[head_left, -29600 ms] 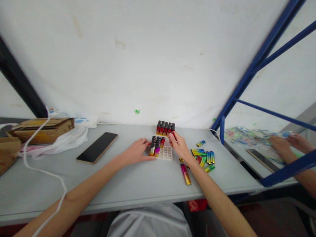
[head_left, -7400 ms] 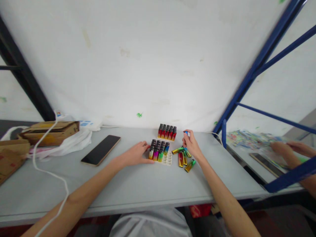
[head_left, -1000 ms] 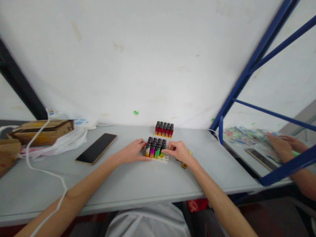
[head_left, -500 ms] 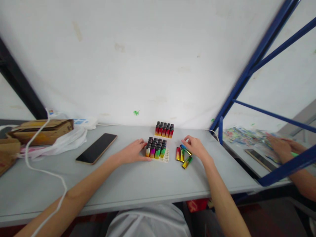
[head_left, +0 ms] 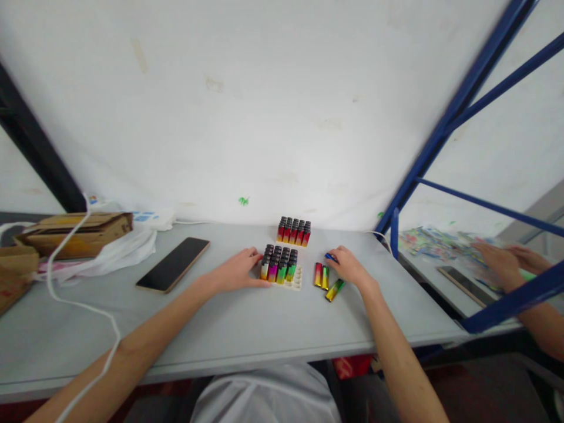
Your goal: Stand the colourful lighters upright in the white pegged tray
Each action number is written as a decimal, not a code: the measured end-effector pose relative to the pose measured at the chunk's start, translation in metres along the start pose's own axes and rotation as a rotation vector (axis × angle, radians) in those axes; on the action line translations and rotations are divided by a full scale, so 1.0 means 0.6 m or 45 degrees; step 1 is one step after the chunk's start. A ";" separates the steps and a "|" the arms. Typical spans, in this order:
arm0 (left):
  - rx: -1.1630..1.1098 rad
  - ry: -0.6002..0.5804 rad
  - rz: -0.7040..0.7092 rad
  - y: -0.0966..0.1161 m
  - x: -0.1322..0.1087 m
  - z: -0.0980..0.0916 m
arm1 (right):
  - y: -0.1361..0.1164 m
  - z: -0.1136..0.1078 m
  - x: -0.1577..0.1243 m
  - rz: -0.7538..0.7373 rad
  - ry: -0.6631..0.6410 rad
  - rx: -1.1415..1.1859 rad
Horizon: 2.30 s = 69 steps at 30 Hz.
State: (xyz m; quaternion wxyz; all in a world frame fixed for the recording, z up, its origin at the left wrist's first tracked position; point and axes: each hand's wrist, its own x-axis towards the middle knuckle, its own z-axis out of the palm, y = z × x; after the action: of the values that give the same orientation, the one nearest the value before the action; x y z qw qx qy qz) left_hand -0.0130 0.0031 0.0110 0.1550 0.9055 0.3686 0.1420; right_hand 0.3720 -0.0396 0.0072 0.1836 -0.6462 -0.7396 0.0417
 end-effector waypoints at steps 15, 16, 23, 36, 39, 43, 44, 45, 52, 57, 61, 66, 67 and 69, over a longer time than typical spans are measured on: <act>0.005 0.022 0.037 -0.001 -0.001 0.001 | -0.132 0.038 0.003 0.153 0.344 1.239; 0.010 0.019 0.035 -0.001 -0.001 0.001 | -0.133 0.039 0.002 0.144 0.386 1.180; -0.003 0.028 0.046 0.000 -0.001 -0.001 | -0.134 0.044 0.000 0.106 0.435 1.000; 0.001 0.012 0.040 0.000 -0.001 -0.001 | -0.158 0.028 -0.014 -0.188 0.209 1.043; -0.013 0.010 0.042 0.000 -0.001 -0.001 | -0.165 0.017 -0.017 -0.307 0.275 0.911; -0.020 0.027 0.056 -0.002 -0.001 0.000 | -0.162 0.016 -0.021 -0.324 0.210 0.807; -0.016 0.025 0.055 -0.003 -0.001 0.000 | -0.160 0.019 -0.022 -0.318 0.159 0.834; -0.011 0.022 0.054 -0.003 -0.001 0.000 | -0.159 0.022 -0.022 -0.319 0.119 0.870; 0.005 0.023 0.048 0.002 -0.002 -0.002 | -0.164 0.033 -0.026 -0.380 0.049 0.901; 0.001 0.012 0.041 0.005 -0.003 -0.003 | -0.171 0.032 -0.028 -0.389 0.020 0.891; -0.001 0.016 0.050 0.004 -0.002 -0.003 | -0.174 0.035 -0.029 -0.376 -0.003 0.896; 0.013 0.013 0.053 0.002 -0.002 -0.003 | -0.150 0.016 -0.025 -0.337 0.163 0.835; 0.011 0.010 0.049 0.002 -0.002 -0.003 | -0.138 0.009 -0.023 -0.286 0.276 0.780; 0.002 0.011 0.043 0.002 -0.002 -0.003 | -0.110 -0.005 -0.019 -0.165 0.448 0.611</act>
State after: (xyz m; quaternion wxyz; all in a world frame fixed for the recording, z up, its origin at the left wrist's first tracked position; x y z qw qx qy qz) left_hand -0.0138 0.0015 0.0131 0.1503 0.9111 0.3541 0.1481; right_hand 0.3122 -0.0616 0.0272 0.4585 -0.5331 -0.7052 0.0908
